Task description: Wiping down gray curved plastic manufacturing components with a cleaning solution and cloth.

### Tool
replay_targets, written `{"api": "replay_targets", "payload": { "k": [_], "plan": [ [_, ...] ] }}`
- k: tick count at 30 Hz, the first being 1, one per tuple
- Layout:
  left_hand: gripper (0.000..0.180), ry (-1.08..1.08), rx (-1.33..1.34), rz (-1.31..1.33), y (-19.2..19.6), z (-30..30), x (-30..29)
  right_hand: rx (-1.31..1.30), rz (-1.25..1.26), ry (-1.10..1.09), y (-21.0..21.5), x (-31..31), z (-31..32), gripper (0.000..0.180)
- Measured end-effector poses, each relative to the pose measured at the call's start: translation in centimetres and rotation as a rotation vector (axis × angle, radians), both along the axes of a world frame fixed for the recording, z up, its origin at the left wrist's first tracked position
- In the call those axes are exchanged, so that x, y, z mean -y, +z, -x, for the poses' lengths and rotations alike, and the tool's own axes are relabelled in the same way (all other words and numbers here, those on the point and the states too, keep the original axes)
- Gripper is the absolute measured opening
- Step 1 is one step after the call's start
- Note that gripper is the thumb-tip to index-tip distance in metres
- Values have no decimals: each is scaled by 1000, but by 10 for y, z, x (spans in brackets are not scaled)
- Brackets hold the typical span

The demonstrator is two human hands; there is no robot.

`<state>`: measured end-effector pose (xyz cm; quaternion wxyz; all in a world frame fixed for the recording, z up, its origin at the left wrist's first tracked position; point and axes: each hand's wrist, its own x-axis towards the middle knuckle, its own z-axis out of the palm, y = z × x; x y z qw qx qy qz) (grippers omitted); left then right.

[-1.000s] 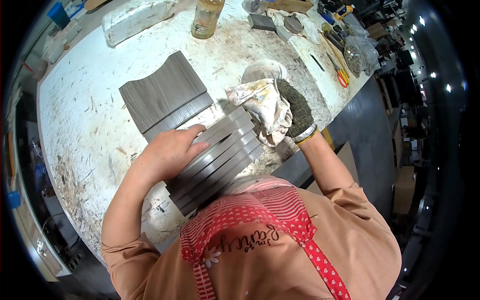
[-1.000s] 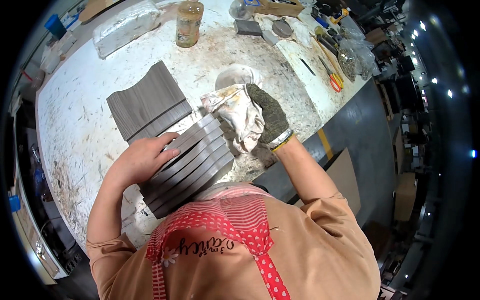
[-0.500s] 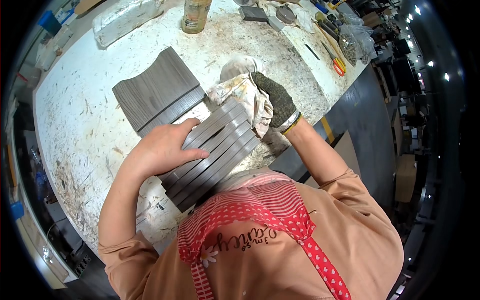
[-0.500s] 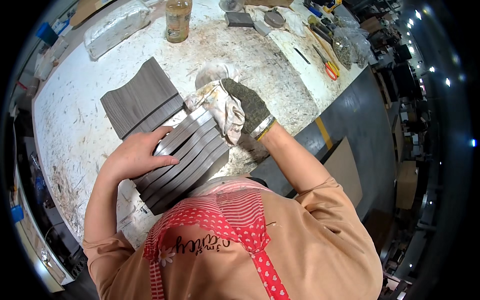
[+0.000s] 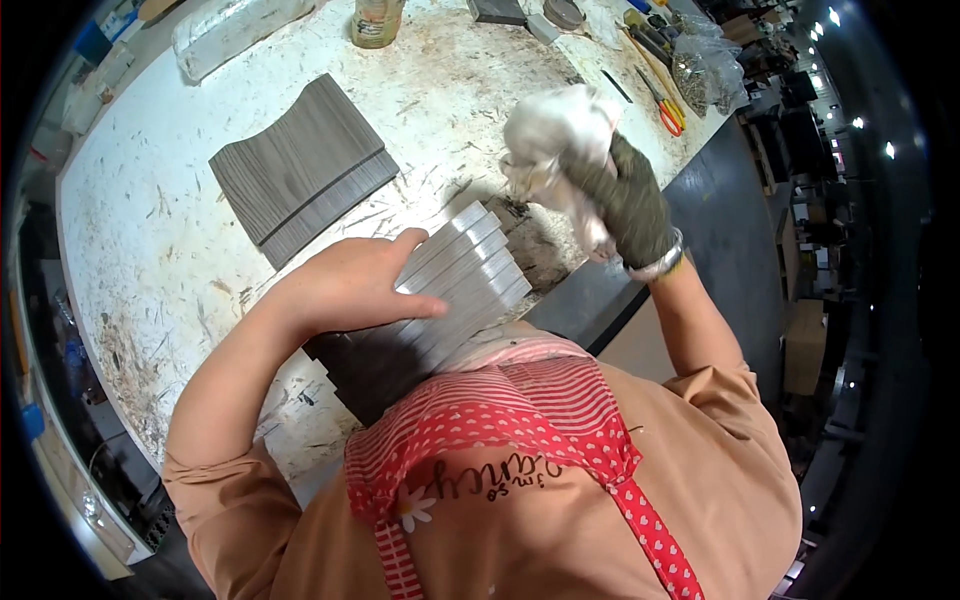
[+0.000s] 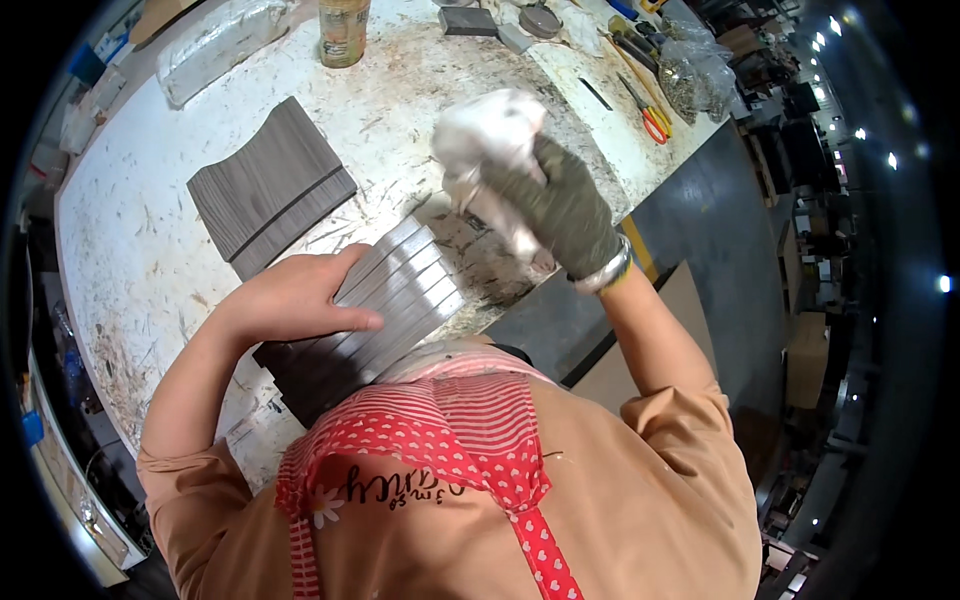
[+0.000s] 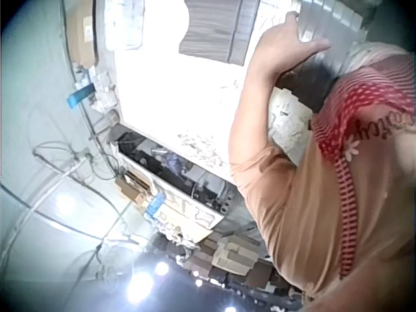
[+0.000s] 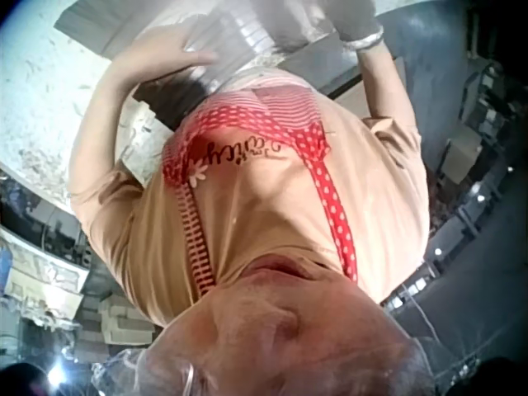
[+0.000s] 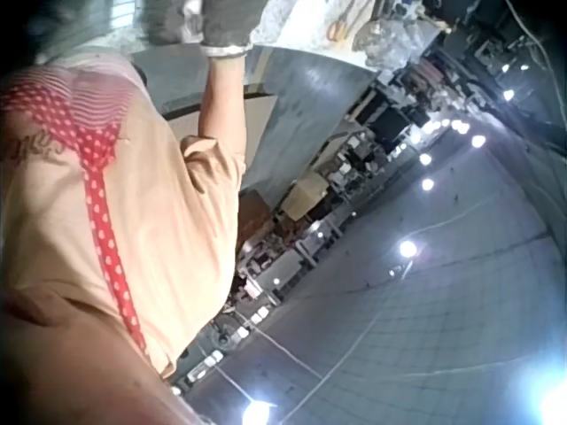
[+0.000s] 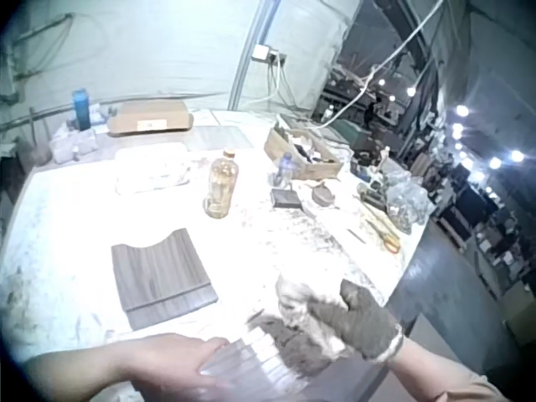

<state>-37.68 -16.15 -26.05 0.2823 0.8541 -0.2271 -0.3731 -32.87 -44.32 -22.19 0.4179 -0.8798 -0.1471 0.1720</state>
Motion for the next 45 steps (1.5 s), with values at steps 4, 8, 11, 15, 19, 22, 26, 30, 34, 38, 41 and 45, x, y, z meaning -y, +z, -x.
{"api": "replay_targets", "payload": {
  "k": [4,8,11,15,19,22,26,30,34,38,41,45],
  "plan": [
    [77,27,-24,75,-2,7,4,624,414,890,18,-61,36,45],
    [78,-22,70,11,-6,9,7,765,398,972,15,-40,17,32],
    [77,-26,71,2,-5,10,5,360,904,902,51,-28,-15,26],
    [76,-44,103,28,-14,7,1,749,463,965,37,-50,5,36],
    [77,-27,75,11,-10,6,5,603,476,1116,32,-47,21,43],
    [83,21,-33,-3,0,2,3,626,690,918,33,-23,-11,33],
    [84,62,-58,18,-11,4,0,174,125,323,24,-16,10,46],
    [83,34,-64,2,-7,2,0,267,-52,102,-28,-24,68,53],
    [76,84,-41,54,-14,-1,-7,-208,-168,-44,1,-34,62,46],
    [73,71,-23,40,-9,-5,-9,-120,-169,-13,10,-34,50,40],
    [66,57,39,147,-25,-7,-11,727,114,723,2,-58,23,41],
    [61,40,75,105,-19,-7,-7,783,328,996,6,-51,9,46]
  ]
}}
